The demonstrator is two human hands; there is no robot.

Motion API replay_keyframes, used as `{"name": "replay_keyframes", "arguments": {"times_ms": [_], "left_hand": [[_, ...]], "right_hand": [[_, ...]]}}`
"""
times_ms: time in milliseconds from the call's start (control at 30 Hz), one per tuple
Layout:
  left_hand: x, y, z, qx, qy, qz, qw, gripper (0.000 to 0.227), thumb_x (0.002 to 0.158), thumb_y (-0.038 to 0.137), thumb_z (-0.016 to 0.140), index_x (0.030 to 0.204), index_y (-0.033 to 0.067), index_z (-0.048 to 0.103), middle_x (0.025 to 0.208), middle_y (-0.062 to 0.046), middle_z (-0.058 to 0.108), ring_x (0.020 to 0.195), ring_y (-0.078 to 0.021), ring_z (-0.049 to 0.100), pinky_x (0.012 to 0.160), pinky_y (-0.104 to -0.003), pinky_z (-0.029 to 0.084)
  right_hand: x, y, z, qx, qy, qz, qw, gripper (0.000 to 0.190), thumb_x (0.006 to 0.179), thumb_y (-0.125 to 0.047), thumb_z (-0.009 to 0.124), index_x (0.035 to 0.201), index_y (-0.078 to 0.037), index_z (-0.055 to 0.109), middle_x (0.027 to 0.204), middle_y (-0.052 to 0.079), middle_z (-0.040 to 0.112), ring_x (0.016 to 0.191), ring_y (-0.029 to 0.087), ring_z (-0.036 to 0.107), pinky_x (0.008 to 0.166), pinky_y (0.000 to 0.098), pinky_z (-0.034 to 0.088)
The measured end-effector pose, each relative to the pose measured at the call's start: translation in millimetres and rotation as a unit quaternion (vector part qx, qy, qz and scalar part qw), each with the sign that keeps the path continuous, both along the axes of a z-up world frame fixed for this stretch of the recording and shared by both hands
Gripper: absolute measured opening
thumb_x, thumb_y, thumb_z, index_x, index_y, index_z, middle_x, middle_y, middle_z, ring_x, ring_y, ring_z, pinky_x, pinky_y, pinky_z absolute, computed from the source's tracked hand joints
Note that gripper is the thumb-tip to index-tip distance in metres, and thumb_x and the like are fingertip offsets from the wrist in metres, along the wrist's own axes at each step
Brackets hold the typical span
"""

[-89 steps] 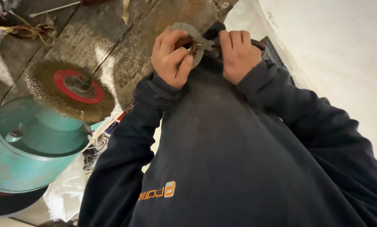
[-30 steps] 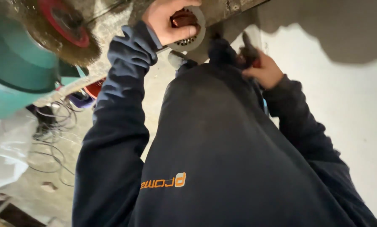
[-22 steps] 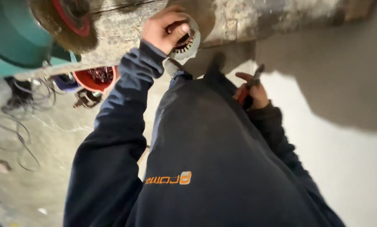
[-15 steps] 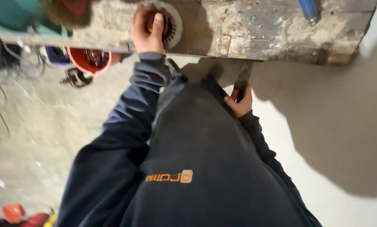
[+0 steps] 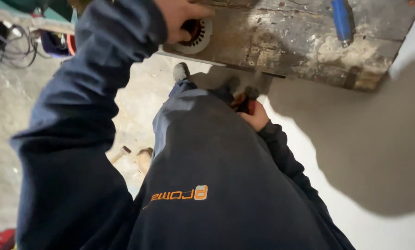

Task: The person dismantles an electric motor stator at a workbench, using pliers to grip and pull copper windings out of the housing and a screwdriver to pry and loosen the coils. They work the windings free one section at a time, collecting the removed copper on the bench.

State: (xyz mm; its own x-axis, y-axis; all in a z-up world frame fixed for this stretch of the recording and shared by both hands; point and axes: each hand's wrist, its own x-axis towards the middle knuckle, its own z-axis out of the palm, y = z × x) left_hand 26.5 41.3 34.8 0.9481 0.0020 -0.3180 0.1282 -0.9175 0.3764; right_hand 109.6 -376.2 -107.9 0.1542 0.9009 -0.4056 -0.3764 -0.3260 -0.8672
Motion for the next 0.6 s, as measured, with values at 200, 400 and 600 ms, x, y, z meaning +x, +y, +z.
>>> {"name": "replay_keyframes", "arguments": {"times_ms": [200, 400, 600], "left_hand": [[54.5, -0.6, -26.3, 0.122, 0.057, -0.248, 0.959, 0.083, 0.056, 0.026, 0.095, 0.134, 0.0260, 0.068, 0.150, -0.015, 0.051, 0.128, -0.0386, 0.056, 0.098, -0.054, 0.050], [27.2, 26.8, -43.5, -0.096, -0.100, -0.211, 0.968, 0.033, 0.079, 0.025, 0.085, 0.107, 0.0104, 0.078, 0.111, -0.014, 0.074, 0.104, -0.0327, 0.070, 0.089, -0.047, 0.057], [-8.6, 14.7, -31.6, -0.123, -0.202, -0.088, 0.968, 0.030, 0.083, 0.025, 0.086, 0.107, 0.0091, 0.077, 0.091, -0.013, 0.073, 0.079, -0.0327, 0.071, 0.070, -0.045, 0.056]], "right_hand": [[-55.5, 26.6, 7.3, -0.018, -0.111, -0.058, 0.992, 0.060, 0.083, -0.005, 0.063, 0.142, 0.000, 0.053, 0.132, 0.018, 0.066, 0.124, 0.032, 0.061, 0.110, 0.0399, 0.046], [-95.9, 73.0, 70.8, -0.229, -0.331, -0.071, 0.913, 0.075, 0.078, -0.017, 0.068, 0.149, -0.009, 0.045, 0.115, 0.025, 0.068, 0.108, 0.044, 0.067, 0.095, 0.0440, 0.054], [-105.8, 124.6, 126.5, -0.197, -0.513, -0.116, 0.828, 0.082, 0.081, -0.013, 0.069, 0.155, -0.003, 0.037, 0.136, 0.027, 0.055, 0.119, 0.048, 0.057, 0.097, 0.0492, 0.051]]}}
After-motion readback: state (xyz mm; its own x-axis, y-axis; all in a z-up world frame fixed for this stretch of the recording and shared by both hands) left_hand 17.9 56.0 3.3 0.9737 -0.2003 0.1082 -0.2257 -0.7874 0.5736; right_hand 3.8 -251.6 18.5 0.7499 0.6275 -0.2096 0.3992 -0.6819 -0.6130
